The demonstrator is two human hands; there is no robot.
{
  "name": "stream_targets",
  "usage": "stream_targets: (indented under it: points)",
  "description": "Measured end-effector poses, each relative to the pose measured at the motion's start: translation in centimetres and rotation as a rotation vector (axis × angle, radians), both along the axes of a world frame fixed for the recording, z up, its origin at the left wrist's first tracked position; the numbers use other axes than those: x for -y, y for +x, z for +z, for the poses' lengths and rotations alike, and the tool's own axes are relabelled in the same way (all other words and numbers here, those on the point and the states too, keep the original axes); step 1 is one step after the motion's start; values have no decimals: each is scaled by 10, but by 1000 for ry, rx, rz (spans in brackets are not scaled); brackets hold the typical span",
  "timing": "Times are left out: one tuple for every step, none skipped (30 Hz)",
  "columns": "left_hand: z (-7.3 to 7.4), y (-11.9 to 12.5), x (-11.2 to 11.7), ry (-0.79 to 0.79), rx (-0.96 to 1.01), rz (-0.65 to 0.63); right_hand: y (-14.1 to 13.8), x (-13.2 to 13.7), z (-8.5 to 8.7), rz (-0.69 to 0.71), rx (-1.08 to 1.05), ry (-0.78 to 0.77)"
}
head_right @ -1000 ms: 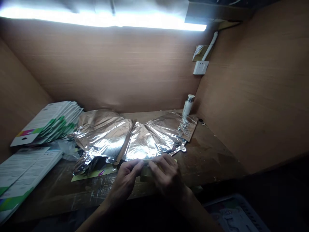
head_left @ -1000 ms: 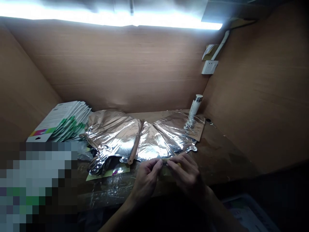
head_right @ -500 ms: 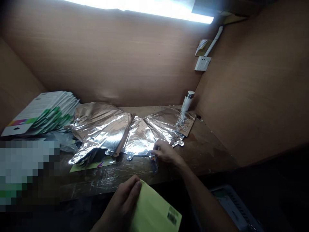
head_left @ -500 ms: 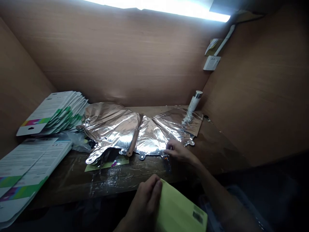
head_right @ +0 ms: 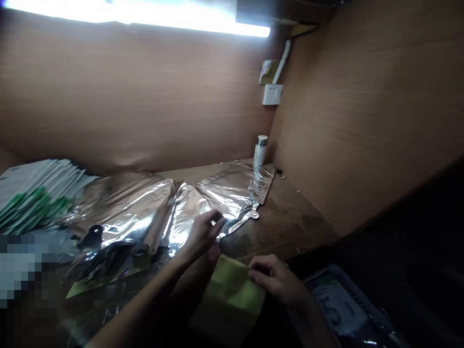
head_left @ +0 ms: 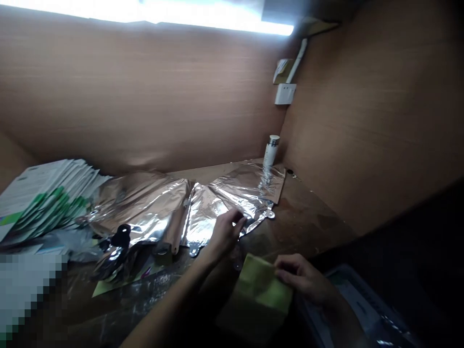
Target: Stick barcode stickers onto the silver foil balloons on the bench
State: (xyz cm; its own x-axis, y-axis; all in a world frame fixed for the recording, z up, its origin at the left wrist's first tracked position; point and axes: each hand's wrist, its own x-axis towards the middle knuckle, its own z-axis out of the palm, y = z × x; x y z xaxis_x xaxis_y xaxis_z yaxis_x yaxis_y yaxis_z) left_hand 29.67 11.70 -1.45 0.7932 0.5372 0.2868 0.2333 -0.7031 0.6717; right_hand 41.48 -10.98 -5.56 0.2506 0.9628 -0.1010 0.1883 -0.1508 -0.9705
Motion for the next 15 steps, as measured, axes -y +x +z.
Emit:
stream_targets:
  points:
    - [-1,31,-6,60,-29,-28,2,7,-2,9,17,-25]
    - [-3,62,-11,111,-83,-49,4,13,-4,27,45,-52]
    - [-7,89,-16,145,-147,-54,5,18,-4,37,81,-69]
    - [-12,113,-21,161,-209,-58,7,23,-4,36,114,-74]
    - [-17,132,-27,162,-266,-56,8,27,-4,30,132,-70]
    - [-22,146,-33,151,-310,-55,10,32,-4,13,126,-60]
    - [-26,156,-39,135,-340,-56,13,36,-5,-13,98,-46]
    - [-30,162,-46,122,-362,-58,17,42,-6,-45,54,-29]
    - [-31,165,-53,108,-376,-63,21,46,-8,-74,10,-8]
    - [-32,165,-59,94,-382,-71,26,50,-9,-92,-26,12]
    - [-31,163,-65,78,-383,-81,30,53,-10,-105,-47,29]
    - [-29,161,-69,59,-384,-93,35,52,-9,-110,-46,45]
    - [-27,158,-71,39,-386,-105,40,48,-7,-108,-22,70]
    - [-25,155,-71,18,-387,-115,46,40,-3,-103,21,108]
    - [-24,153,-69,-2,-386,-123,52,28,2,-92,82,162]
